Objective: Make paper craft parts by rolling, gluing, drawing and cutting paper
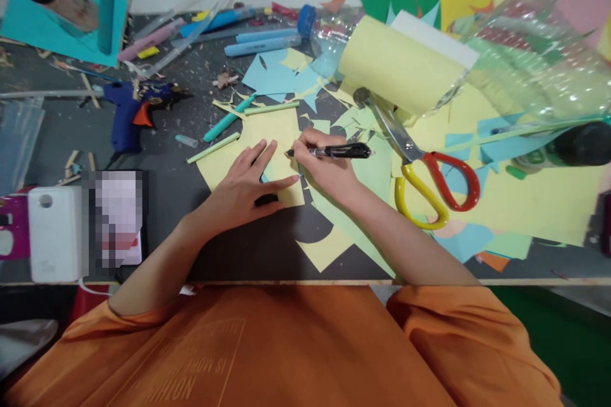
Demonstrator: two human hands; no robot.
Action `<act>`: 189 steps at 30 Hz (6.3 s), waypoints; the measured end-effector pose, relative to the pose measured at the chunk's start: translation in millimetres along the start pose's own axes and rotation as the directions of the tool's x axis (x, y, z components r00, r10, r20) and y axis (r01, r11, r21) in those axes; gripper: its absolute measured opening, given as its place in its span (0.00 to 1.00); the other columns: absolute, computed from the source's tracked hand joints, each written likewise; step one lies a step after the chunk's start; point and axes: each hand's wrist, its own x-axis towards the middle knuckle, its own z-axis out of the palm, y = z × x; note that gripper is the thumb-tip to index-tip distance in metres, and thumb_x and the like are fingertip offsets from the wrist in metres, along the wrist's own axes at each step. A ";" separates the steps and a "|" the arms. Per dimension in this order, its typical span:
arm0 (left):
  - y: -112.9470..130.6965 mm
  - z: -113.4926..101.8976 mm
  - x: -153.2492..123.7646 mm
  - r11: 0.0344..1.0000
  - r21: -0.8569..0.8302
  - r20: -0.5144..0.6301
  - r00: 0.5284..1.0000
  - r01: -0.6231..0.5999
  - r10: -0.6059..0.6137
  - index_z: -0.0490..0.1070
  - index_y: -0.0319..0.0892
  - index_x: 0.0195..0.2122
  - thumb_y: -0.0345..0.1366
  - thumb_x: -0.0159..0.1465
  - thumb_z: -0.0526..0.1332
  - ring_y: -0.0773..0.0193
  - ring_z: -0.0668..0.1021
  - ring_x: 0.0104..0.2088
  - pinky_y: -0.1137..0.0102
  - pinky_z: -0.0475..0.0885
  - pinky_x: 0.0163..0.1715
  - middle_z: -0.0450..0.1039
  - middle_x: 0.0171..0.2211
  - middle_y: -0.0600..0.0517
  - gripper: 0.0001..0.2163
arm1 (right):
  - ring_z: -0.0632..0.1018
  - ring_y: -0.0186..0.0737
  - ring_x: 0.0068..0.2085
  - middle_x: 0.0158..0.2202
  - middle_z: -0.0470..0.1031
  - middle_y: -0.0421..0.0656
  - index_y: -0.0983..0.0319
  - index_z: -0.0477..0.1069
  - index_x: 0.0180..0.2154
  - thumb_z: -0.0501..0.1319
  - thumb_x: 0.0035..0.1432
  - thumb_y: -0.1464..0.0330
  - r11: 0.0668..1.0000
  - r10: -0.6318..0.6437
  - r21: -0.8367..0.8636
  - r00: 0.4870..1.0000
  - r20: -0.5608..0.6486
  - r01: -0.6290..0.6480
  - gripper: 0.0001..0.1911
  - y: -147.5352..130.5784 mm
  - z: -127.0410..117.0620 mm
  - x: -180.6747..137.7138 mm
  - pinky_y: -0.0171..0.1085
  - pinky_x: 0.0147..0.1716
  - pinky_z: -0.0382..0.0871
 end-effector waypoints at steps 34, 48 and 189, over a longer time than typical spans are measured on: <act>-3.7 5.4 -2.0 1.000 0.022 -0.034 0.999 -0.010 0.011 0.67 0.59 0.60 0.41 0.64 0.62 0.39 0.50 0.71 0.40 0.55 0.63 0.44 0.72 0.45 0.22 | 0.68 0.34 0.22 0.17 0.65 0.36 0.58 0.62 0.19 0.57 0.57 0.64 0.992 0.007 0.128 0.999 0.049 -0.013 0.16 4.3 -1.5 -0.6 0.38 0.27 0.63; -3.2 1.5 -1.2 0.999 -0.018 0.005 1.000 -0.029 0.029 0.69 0.55 0.59 0.44 0.66 0.60 0.40 0.47 0.71 0.39 0.51 0.65 0.41 0.72 0.43 0.20 | 0.68 0.35 0.23 0.19 0.67 0.37 0.58 0.64 0.20 0.60 0.57 0.63 0.997 0.021 0.073 0.986 0.167 -0.034 0.15 4.2 1.2 1.9 0.39 0.27 0.61; 22.9 1.0 -12.4 0.923 0.320 -0.138 0.953 -0.216 0.270 0.67 0.36 0.55 0.45 0.70 0.52 0.56 0.78 0.52 0.60 0.71 0.55 0.71 0.57 0.39 0.20 | 0.81 0.40 0.35 0.29 0.80 0.40 0.57 0.71 0.44 0.51 0.67 0.72 0.709 -0.545 -0.359 0.794 0.269 0.608 0.12 12.5 -23.8 -39.4 0.40 0.38 0.75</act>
